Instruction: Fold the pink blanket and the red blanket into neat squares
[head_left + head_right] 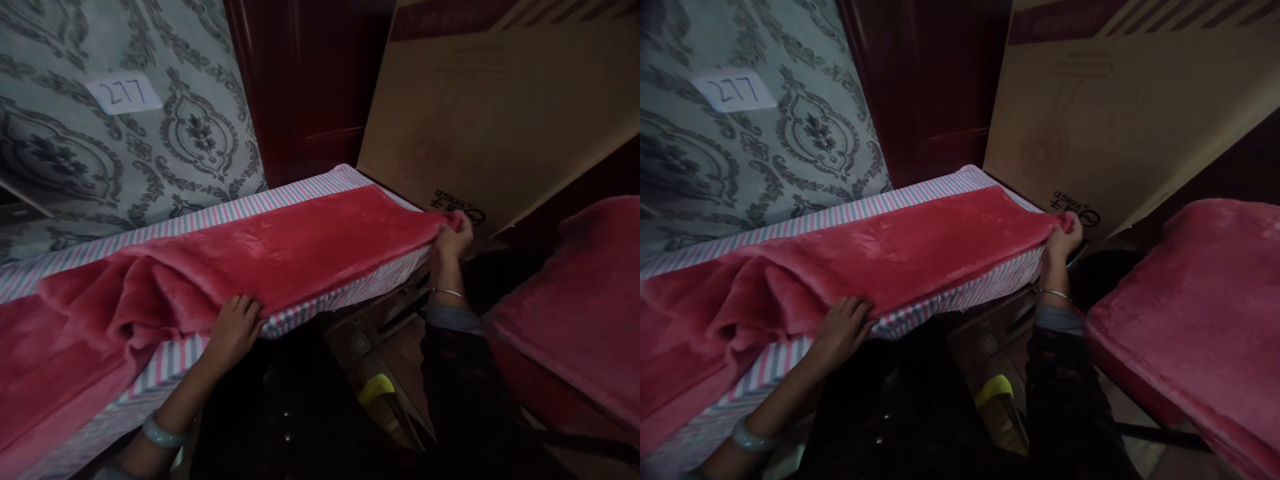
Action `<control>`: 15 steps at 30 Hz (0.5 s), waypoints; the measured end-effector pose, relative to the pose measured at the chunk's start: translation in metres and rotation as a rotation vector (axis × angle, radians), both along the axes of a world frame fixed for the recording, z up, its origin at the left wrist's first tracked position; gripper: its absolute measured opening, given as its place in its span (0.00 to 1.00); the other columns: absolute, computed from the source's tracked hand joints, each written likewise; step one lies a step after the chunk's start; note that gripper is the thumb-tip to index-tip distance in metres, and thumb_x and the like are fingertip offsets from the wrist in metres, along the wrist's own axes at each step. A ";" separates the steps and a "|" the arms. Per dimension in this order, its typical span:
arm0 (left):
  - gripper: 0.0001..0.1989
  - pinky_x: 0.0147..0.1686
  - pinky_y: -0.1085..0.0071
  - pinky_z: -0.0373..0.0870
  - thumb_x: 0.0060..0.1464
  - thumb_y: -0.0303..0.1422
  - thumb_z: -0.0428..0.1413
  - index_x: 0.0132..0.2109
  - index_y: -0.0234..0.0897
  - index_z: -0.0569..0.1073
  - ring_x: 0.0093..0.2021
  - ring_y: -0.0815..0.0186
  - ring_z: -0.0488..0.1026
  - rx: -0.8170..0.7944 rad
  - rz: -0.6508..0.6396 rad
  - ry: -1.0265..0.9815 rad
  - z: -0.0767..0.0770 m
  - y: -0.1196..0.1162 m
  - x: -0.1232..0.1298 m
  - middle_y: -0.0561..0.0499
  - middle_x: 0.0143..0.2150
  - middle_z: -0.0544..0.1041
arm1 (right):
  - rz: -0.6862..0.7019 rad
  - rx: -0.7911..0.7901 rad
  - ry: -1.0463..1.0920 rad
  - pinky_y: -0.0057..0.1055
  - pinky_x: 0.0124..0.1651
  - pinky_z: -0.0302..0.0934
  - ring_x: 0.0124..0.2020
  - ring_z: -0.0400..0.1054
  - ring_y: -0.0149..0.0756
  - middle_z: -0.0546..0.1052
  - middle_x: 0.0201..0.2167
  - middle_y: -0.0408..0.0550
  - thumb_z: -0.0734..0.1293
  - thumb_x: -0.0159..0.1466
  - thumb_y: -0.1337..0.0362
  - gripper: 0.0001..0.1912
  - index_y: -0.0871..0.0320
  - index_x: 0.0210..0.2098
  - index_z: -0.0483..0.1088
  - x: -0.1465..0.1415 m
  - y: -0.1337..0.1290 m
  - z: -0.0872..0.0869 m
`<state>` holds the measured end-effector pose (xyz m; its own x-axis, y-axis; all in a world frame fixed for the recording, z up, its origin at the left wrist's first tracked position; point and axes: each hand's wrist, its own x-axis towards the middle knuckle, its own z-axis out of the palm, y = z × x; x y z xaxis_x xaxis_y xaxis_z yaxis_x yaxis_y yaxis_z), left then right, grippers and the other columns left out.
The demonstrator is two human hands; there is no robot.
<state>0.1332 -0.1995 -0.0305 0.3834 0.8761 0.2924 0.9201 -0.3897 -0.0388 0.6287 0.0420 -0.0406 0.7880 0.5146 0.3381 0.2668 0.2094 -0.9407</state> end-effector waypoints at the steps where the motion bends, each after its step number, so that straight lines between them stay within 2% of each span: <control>1: 0.14 0.46 0.54 0.70 0.66 0.38 0.50 0.51 0.36 0.74 0.47 0.52 0.70 -0.007 0.021 -0.001 0.000 0.000 0.001 0.40 0.48 0.74 | -0.041 0.023 0.022 0.37 0.62 0.61 0.53 0.69 0.37 0.73 0.51 0.54 0.58 0.52 0.76 0.30 0.66 0.55 0.66 0.001 0.004 0.009; 5: 0.17 0.48 0.55 0.69 0.64 0.42 0.52 0.52 0.34 0.74 0.48 0.51 0.69 -0.057 0.122 0.013 0.006 0.001 0.009 0.40 0.47 0.73 | -0.116 0.090 0.019 0.36 0.64 0.59 0.56 0.68 0.35 0.71 0.54 0.55 0.54 0.49 0.80 0.34 0.66 0.56 0.64 0.000 0.022 0.039; 11: 0.21 0.46 0.53 0.68 0.64 0.46 0.52 0.50 0.32 0.73 0.52 0.46 0.67 -0.163 0.292 0.075 0.024 0.005 0.042 0.34 0.49 0.72 | -0.134 0.172 0.088 0.36 0.61 0.62 0.49 0.71 0.34 0.71 0.44 0.50 0.51 0.46 0.83 0.34 0.68 0.51 0.66 -0.010 0.048 0.071; 13: 0.21 0.46 0.52 0.67 0.64 0.45 0.52 0.51 0.31 0.73 0.52 0.45 0.68 -0.178 0.337 0.098 0.027 0.006 0.054 0.33 0.50 0.72 | -0.128 0.159 0.135 0.37 0.60 0.63 0.46 0.71 0.33 0.70 0.42 0.49 0.49 0.45 0.83 0.35 0.68 0.50 0.66 -0.011 0.056 0.082; 15: 0.16 0.45 0.53 0.68 0.64 0.37 0.52 0.52 0.30 0.73 0.51 0.46 0.69 -0.195 0.370 0.109 0.026 0.008 0.059 0.33 0.49 0.73 | -0.122 0.155 0.162 0.37 0.61 0.61 0.47 0.70 0.33 0.69 0.42 0.50 0.49 0.46 0.83 0.35 0.69 0.51 0.66 -0.010 0.061 0.090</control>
<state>0.1925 -0.1920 -0.0046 0.0525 0.9952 0.0829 0.9938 -0.0439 -0.1019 0.6183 0.1030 0.0494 0.8914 0.3642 0.2696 0.1474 0.3296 -0.9325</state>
